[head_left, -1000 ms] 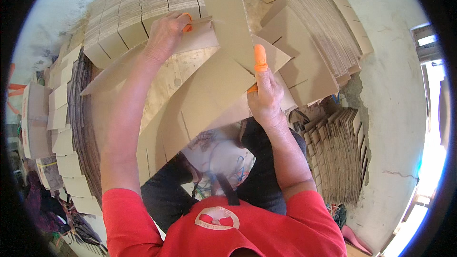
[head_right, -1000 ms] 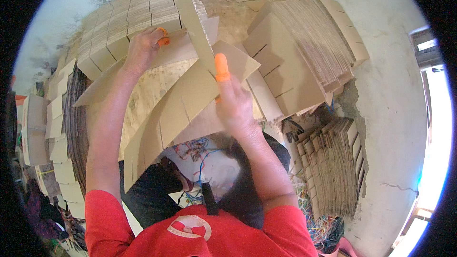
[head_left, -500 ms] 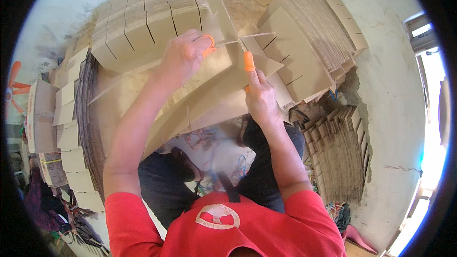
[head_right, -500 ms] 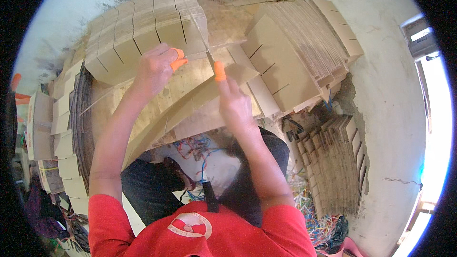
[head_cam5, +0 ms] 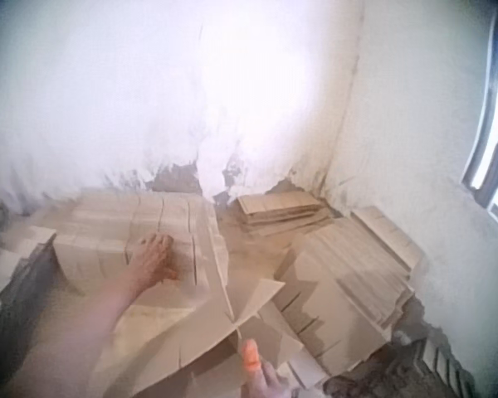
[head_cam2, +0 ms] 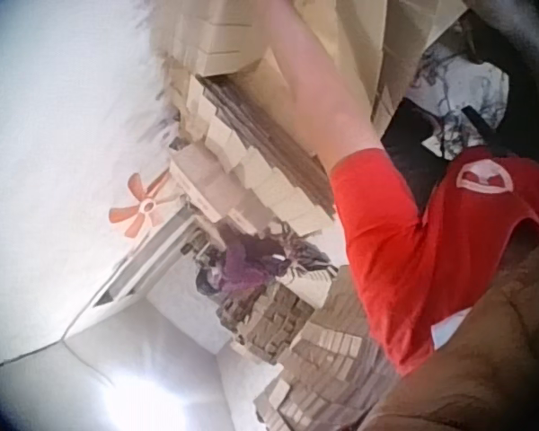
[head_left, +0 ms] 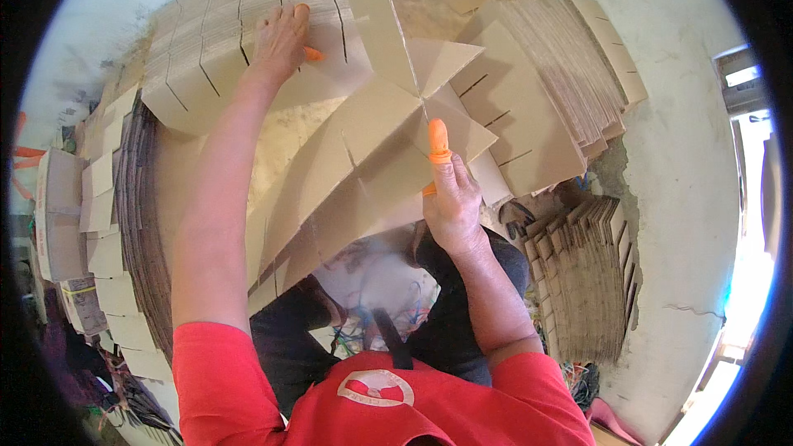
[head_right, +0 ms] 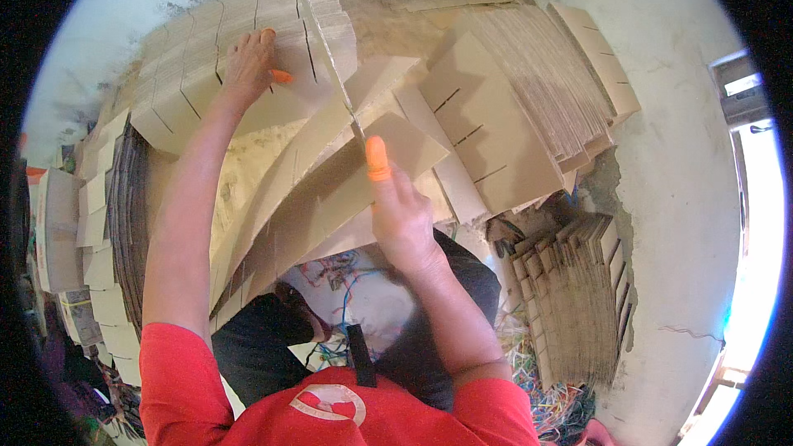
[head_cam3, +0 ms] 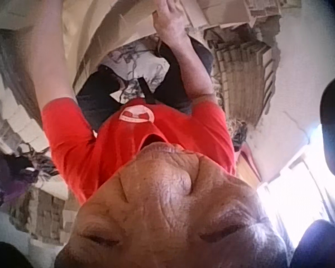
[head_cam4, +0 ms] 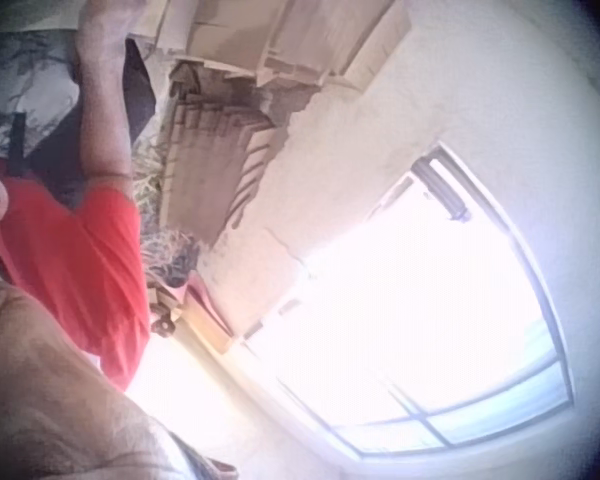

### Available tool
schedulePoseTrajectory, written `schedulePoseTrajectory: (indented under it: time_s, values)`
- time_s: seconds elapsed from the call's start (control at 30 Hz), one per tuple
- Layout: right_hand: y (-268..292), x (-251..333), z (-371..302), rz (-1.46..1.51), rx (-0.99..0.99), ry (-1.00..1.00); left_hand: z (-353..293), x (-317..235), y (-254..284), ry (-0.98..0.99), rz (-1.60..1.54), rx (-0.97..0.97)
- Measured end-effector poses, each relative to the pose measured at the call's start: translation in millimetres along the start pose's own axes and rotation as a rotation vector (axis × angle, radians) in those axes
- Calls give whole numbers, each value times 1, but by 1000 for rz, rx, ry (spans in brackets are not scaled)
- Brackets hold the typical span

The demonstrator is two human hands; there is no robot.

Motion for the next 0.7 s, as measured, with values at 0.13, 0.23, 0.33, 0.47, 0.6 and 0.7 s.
schedulePoseTrajectory:
  time_s: [0.13, 0.23, 0.33, 0.47, 0.6, 0.7]
  values:
    - [0, 2, 0, 1, -44, 70, 3, 8, -14, -90, -51, -17]
    - [2, 3, 0, -1, -59, 93, 7, 13, -7, 4, -192, 93]
    - [2, 6, 1, 22, -94, 149, -2, 10, 20, -79, -284, -99]
    - [2, 2, -1, 11, -80, 124, -8, 3, 31, -23, -458, -9]
    - [7, 9, -1, 10, -62, 128, -13, 2, 43, -34, -397, -90]
    - [12, 12, -4, 13, -65, 131, -14, 1, 54, -1, -377, -111]
Point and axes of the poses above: each hand's wrist, its own z-axis towards the middle knuckle, its own y-axis out of the back of the hand, x = y × z, the point moved 7 cm from there along z, towards the middle knuckle, and after that the axes turned 11 degrees about z, right-handed, at the moved point
